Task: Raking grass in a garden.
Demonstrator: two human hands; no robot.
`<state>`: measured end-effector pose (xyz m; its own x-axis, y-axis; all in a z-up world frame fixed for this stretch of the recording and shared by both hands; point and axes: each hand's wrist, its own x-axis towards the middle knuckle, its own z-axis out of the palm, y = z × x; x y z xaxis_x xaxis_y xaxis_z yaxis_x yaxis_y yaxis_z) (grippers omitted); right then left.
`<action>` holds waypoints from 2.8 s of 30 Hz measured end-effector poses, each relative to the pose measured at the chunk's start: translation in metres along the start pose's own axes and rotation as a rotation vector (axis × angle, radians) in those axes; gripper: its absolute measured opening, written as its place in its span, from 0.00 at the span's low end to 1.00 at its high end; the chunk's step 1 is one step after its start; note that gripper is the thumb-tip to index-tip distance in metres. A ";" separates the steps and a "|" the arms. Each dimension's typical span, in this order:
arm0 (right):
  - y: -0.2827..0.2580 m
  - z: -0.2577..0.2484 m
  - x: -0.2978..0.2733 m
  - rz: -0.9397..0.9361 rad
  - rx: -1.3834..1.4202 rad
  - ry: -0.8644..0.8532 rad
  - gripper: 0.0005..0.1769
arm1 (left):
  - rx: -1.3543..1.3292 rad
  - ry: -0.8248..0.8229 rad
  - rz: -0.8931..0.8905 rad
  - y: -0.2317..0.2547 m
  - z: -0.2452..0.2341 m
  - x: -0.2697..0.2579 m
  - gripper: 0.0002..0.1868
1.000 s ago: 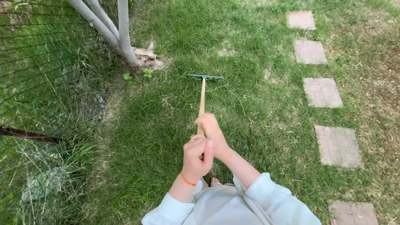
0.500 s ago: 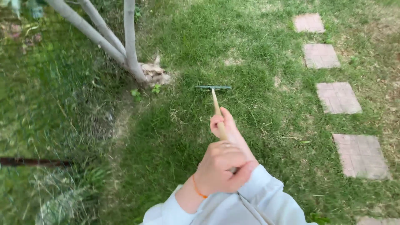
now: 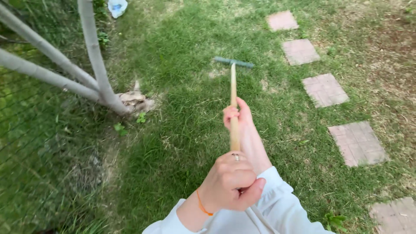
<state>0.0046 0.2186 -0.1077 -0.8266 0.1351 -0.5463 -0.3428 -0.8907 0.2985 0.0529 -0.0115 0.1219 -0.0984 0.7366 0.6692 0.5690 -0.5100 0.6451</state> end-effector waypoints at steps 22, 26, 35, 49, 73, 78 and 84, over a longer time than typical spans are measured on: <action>-0.272 -0.121 0.116 -0.247 -0.228 0.017 0.12 | -0.064 -0.280 -0.240 -0.319 0.160 0.034 0.19; -0.277 -0.111 0.126 -0.194 -0.162 0.038 0.09 | -0.116 -0.273 -0.235 -0.308 0.145 0.056 0.20; -0.247 -0.106 0.142 -0.375 -0.271 0.088 0.10 | -0.175 -0.276 -0.176 -0.256 0.081 0.065 0.23; -0.114 -0.140 0.179 -0.378 -0.021 -0.077 0.09 | -0.347 -0.426 -0.109 -0.166 -0.093 0.011 0.24; -0.110 -0.107 -0.052 -0.721 0.614 -0.449 0.25 | -0.826 -0.835 0.260 -0.122 -0.078 0.080 0.21; -0.154 -0.193 -0.165 -0.918 0.694 -0.619 0.25 | -0.969 -0.967 0.371 -0.116 0.013 0.092 0.21; -0.146 -0.292 -0.297 -1.268 0.787 -0.662 0.20 | -1.159 -1.149 0.439 -0.101 0.128 0.106 0.21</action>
<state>0.4307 0.1813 -0.2177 0.1807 0.9033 -0.3892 -0.8718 0.3303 0.3618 0.0891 0.1753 0.0806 0.7920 0.1136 0.5998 -0.5164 -0.3994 0.7575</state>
